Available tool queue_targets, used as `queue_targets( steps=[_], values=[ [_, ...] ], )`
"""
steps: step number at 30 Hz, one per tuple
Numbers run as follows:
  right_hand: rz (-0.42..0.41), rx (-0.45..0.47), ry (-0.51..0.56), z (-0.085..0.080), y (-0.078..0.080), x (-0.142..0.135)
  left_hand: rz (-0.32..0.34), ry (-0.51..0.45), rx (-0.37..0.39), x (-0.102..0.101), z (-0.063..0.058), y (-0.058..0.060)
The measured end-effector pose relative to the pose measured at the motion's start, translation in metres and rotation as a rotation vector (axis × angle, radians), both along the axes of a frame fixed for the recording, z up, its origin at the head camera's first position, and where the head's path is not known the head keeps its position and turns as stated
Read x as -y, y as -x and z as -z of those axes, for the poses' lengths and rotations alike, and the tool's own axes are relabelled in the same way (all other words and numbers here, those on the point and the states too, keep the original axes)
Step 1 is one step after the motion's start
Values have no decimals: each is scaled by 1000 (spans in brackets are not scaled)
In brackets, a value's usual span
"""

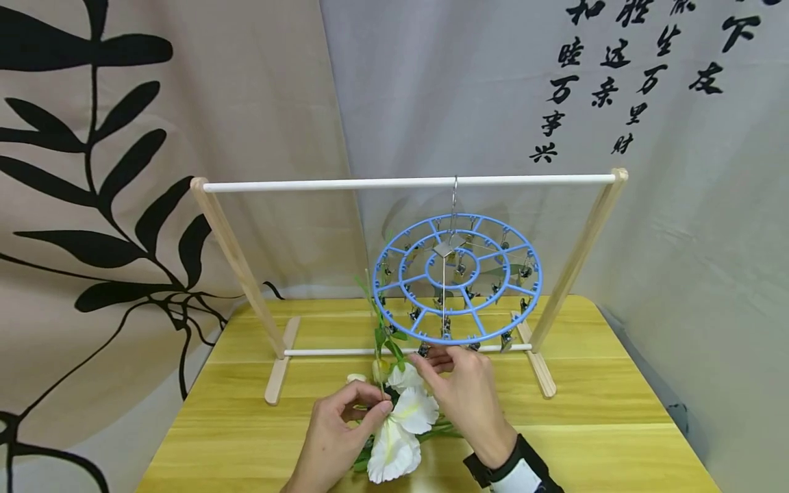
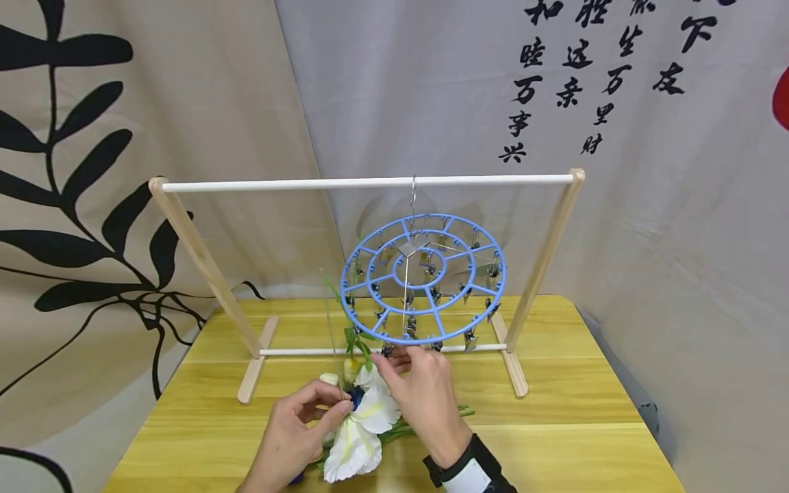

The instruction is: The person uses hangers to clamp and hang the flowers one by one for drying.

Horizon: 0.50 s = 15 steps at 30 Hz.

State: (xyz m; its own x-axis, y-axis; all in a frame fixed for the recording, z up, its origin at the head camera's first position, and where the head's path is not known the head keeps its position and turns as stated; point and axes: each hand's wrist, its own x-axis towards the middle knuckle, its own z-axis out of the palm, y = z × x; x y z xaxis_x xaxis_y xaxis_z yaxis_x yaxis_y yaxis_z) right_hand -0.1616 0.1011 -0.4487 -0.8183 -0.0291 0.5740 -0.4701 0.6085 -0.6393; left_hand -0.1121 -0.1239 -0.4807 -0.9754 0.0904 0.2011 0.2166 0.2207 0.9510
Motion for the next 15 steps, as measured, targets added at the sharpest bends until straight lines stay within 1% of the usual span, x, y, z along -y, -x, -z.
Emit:
queue_targets(
  steps=[4, 7, 11, 15],
  values=[
    [-12, 49, 26, 0, 3, 2, -12, -30, 69, -3, 4, 3],
    [-32, 91, 81, 0, 5, 3, -26, -52, 109, -6, 7, 6],
    [-47, 139, 169, 0, 5, 3, -38, -73, 140, -9, 10, 10],
    [-67, 189, 256, 2, 7, 4, -42, -79, 143, -12, 13, 14]
  ],
)
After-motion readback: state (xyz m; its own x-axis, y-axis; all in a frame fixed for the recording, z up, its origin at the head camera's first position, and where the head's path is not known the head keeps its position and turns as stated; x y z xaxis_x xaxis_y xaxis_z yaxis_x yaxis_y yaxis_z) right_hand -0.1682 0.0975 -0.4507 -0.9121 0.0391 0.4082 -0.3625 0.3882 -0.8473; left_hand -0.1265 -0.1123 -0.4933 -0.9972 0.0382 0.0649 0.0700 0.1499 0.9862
